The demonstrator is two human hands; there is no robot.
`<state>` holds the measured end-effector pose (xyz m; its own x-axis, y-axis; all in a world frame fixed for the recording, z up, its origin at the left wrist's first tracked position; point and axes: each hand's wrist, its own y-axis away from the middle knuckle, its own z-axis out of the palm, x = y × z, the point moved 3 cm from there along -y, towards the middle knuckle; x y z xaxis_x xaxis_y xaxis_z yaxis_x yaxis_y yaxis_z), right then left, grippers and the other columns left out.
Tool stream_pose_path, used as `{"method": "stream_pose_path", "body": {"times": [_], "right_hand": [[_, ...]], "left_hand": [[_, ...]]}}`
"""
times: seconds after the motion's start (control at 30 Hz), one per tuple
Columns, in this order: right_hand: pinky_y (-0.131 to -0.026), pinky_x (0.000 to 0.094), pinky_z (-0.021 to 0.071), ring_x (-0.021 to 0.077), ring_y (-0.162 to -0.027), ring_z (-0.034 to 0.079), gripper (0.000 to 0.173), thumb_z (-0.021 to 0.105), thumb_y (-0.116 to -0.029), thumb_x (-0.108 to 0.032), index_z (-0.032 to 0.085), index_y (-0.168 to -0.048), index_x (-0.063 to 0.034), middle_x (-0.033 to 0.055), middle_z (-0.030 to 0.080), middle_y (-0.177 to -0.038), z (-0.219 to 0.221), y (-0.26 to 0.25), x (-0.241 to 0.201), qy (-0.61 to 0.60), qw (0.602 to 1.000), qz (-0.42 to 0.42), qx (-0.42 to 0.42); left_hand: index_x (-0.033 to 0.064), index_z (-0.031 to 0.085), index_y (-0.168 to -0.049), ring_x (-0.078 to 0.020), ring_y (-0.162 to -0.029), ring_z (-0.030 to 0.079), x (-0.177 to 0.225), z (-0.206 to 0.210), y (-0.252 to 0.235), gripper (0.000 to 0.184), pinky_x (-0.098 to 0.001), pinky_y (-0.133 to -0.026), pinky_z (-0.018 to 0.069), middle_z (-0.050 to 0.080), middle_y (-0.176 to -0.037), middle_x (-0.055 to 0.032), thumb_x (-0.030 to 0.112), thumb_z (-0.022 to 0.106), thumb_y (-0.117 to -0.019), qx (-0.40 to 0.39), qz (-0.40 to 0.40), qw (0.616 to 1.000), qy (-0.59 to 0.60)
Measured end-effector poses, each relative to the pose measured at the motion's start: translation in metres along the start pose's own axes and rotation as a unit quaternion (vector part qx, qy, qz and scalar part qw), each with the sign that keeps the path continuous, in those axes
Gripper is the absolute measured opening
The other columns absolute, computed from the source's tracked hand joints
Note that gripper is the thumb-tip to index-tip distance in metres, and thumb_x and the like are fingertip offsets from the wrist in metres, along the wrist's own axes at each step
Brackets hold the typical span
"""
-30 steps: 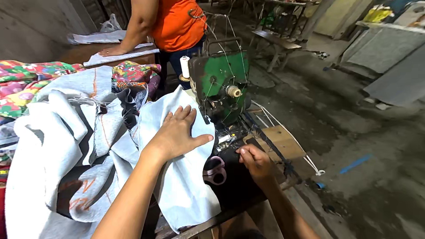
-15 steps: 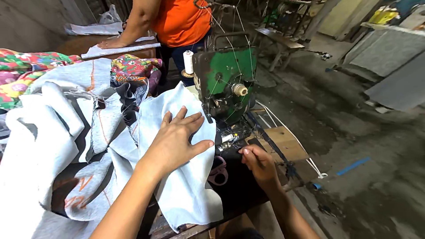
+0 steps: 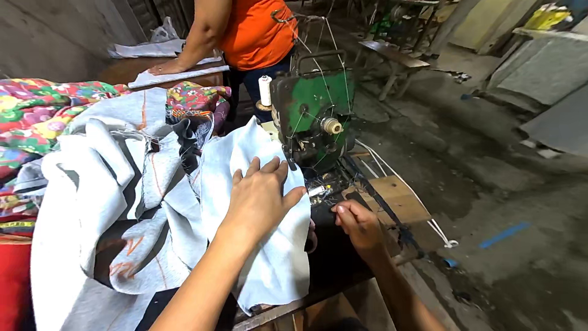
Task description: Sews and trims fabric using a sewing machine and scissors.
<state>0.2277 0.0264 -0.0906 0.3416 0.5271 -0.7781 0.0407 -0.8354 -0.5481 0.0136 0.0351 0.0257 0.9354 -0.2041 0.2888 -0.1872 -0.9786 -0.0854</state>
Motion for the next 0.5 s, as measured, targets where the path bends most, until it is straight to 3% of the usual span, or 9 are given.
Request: {"method": "stream_pose_path", "body": {"times": [0.5], "right_hand": [[-0.056,0.0062,0.0398,-0.0110,-0.058,0.047,0.026,0.048,-0.0992,-0.009,0.069,-0.092,0.0057,-0.0058,0.059,-0.068,0.0007,0.0015,0.0006,-0.020,1.000,-0.018,-0.009]], "left_hand": [[0.0091,0.055,-0.149,-0.0406,-0.148,0.039,0.0087,-0.0067,-0.0056,0.073,-0.0693,-0.110,0.0330,0.050,-0.157,-0.0108,0.062,0.056,-0.0988,-0.022,-0.082,0.996,-0.021]]}}
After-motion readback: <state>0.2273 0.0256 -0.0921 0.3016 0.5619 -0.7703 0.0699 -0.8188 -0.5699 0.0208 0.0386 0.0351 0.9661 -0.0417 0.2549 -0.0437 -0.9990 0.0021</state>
